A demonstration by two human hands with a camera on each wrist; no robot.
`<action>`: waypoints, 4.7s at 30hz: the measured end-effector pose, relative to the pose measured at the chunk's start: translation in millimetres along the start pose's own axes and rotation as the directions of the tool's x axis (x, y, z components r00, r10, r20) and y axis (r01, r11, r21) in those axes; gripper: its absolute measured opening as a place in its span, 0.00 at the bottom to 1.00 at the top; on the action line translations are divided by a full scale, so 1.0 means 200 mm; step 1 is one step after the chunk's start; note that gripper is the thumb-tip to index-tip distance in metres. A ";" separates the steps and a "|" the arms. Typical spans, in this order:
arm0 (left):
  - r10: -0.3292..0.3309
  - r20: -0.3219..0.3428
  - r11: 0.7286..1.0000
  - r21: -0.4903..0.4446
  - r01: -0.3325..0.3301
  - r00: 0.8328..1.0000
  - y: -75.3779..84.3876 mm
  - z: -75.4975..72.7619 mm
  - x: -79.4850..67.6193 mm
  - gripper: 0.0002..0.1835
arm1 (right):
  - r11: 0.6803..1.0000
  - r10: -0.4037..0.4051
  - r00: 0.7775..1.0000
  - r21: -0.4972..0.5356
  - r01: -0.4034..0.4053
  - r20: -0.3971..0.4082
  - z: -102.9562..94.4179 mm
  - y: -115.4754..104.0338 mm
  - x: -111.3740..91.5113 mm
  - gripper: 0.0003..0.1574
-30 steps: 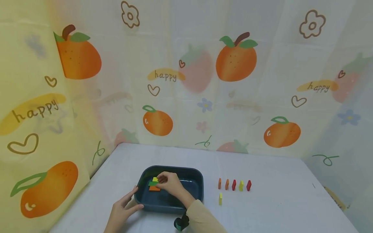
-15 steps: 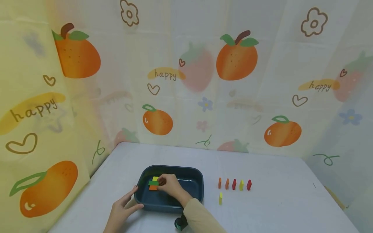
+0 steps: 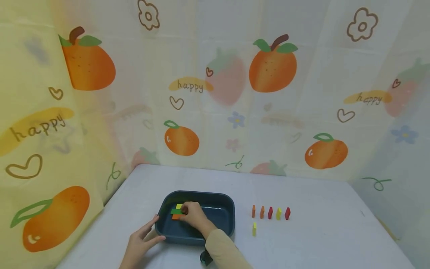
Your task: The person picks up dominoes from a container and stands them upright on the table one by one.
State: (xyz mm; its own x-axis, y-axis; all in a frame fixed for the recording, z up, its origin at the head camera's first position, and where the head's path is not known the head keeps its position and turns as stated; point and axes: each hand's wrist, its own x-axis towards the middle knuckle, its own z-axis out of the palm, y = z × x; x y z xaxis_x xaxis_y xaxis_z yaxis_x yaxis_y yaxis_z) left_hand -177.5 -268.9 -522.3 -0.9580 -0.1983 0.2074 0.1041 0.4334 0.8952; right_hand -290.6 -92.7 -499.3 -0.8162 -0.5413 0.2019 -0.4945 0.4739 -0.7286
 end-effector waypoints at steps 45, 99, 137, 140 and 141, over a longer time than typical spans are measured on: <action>0.001 0.017 0.999 -0.041 -0.001 1.000 0.02 0.00 0.00 0.36 | 0.979 -0.184 0.983 0.096 0.182 0.019 -0.04 -0.04 -0.04 0.09; -0.055 0.010 0.998 -0.030 0.055 0.998 0.01 0.02 0.00 0.38 | 0.886 -0.325 0.945 0.343 0.314 -0.024 -0.41 -0.05 -0.34 0.17; -0.078 0.011 0.996 -0.037 0.078 0.997 0.03 0.02 -0.01 0.38 | 0.883 -0.191 0.978 0.421 0.210 -0.087 -0.49 0.01 -0.45 0.15; -0.075 0.006 0.997 -0.033 0.075 0.997 0.03 0.02 -0.01 0.38 | 0.887 -0.185 0.978 0.412 0.208 -0.093 -0.50 0.01 -0.46 0.16; -0.076 0.005 0.997 -0.034 0.076 0.997 0.03 0.02 -0.01 0.38 | 0.888 -0.182 0.979 0.411 0.204 -0.094 -0.50 0.01 -0.47 0.16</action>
State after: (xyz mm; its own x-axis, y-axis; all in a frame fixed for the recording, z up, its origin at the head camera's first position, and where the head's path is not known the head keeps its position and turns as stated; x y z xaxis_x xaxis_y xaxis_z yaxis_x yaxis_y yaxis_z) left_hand -175.9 -262.9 -519.2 -0.9645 -0.2259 0.1367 0.0399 0.3872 0.9211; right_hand -245.8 28.5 -454.2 -0.7371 -0.5508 0.3916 -0.4835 0.0249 -0.8750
